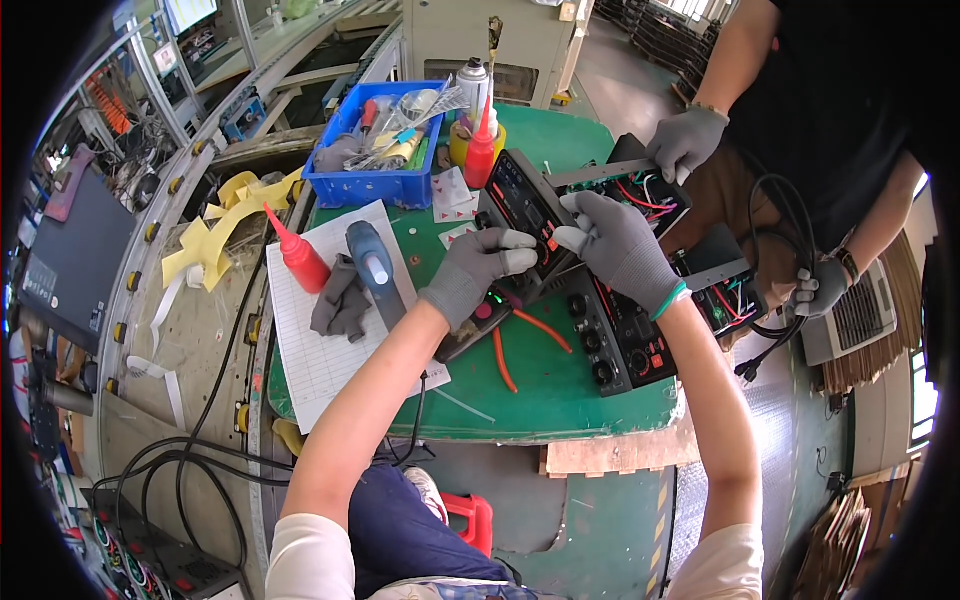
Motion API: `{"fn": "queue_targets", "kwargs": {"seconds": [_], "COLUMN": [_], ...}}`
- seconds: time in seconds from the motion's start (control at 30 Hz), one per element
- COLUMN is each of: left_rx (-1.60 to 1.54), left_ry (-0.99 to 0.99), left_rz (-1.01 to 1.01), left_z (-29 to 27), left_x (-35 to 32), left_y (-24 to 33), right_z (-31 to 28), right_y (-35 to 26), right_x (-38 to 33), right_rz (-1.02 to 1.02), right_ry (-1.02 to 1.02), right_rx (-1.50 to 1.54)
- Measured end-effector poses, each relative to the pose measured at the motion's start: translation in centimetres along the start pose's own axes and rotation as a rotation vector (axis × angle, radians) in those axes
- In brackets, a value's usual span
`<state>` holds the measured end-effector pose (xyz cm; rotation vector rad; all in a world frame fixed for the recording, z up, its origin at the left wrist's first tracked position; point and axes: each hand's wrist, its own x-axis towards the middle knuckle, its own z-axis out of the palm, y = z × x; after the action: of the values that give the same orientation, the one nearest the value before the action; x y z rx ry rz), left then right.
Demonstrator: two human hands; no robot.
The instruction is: The recorder is assembling electronic power supply units on a production line, including applying labels, inserting components, and securing panels.
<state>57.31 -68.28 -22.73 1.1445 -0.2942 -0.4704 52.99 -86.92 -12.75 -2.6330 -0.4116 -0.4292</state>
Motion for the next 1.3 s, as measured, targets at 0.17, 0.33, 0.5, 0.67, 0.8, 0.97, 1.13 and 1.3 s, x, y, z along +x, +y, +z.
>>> {"fn": "queue_targets", "kwargs": {"seconds": [0.17, 0.33, 0.5, 0.67, 0.8, 0.97, 1.13, 1.3], "left_rx": [-0.038, -0.174, -0.171, -0.105, -0.106, -0.26, -0.22, -0.054], "left_ry": [-0.034, -0.054, -0.066, -0.039, 0.011, 0.042, 0.004, 0.072], "left_rz": [0.044, -0.055, -0.074, -0.058, -0.074, 0.002, -0.031, -0.015], "left_z": [-0.1, -0.3, -0.3, -0.2, 0.3, 0.5, 0.0, 1.7], "left_x": [0.1, 0.5, 0.8, 0.9, 0.5, 0.6, 1.0, -0.7], "left_y": [-0.6, -0.7, 0.1, 0.6, -0.1, -1.6, -1.5, 0.4], "right_z": [-0.4, -0.6, -0.3, 0.2, 0.2, 0.3, 0.5, 0.8], "right_y": [-0.5, -0.8, -0.3, 0.4, 0.3, 0.3, 1.0, 0.5], "right_x": [0.1, 0.1, 0.1, 0.0, 0.1, 0.2, -0.1, 0.0], "right_rz": [0.062, 0.077, 0.059, 0.0, 0.01, 0.031, -0.03, -0.034], "right_ry": [-0.052, -0.065, -0.061, -0.018, -0.033, -0.019, 0.03, 0.035], "right_rx": [0.033, 0.032, 0.022, -0.012, 0.012, -0.016, -0.011, -0.025]}}
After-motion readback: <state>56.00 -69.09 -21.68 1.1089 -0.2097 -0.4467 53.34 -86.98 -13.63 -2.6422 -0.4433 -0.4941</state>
